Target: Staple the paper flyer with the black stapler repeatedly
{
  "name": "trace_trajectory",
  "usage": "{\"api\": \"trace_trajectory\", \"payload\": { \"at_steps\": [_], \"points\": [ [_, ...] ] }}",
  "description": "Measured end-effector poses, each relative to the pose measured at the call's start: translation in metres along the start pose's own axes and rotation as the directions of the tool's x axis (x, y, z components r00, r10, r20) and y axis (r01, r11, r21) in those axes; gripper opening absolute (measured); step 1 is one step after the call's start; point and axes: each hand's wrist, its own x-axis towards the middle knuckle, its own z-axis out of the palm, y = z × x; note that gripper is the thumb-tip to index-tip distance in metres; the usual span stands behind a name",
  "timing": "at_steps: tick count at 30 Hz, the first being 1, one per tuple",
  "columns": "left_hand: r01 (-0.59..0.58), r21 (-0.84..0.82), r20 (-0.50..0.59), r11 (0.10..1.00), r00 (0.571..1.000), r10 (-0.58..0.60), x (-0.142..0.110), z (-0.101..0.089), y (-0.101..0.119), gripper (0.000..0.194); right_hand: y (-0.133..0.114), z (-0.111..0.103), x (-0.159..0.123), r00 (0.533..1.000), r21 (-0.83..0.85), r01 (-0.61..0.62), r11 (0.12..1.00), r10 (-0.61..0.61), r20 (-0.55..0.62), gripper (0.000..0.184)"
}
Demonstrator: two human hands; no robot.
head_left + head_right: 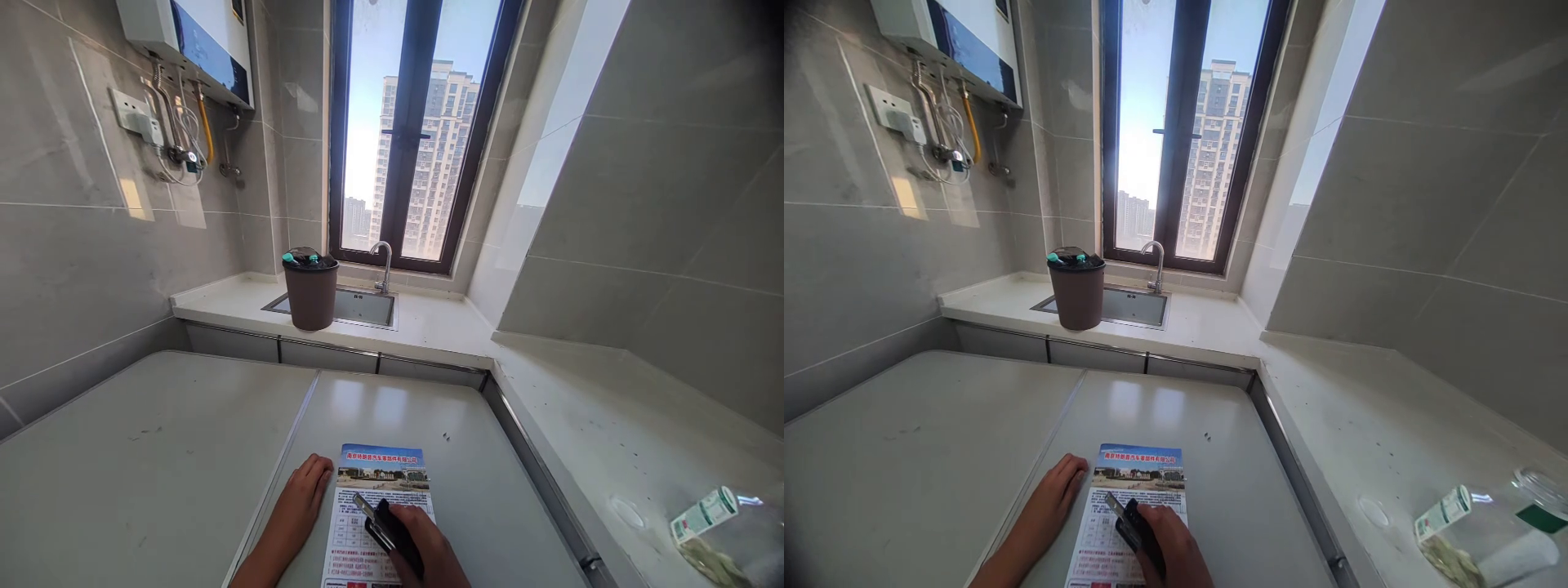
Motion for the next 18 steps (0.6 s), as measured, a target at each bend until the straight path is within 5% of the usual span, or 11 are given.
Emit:
{"api": "trace_trajectory", "payload": {
  "at_steps": [8, 18],
  "points": [
    [0.005, -0.013, 0.002, 1.0, 1.0, -0.005, 0.001, -0.001, 0.001, 0.04, 0.005, 0.003, 0.001, 0.992, -0.036, 0.111, 0.993, -0.113, -0.06, 0.056],
    [0.004, -0.162, 0.043, 0.987, 0.999, 0.003, -0.006, 0.003, 0.034, 0.033, 0.003, -0.006, -0.007, 0.99, 0.055, -0.095, 0.994, 0.1, -0.103, 0.039]
  ]
}}
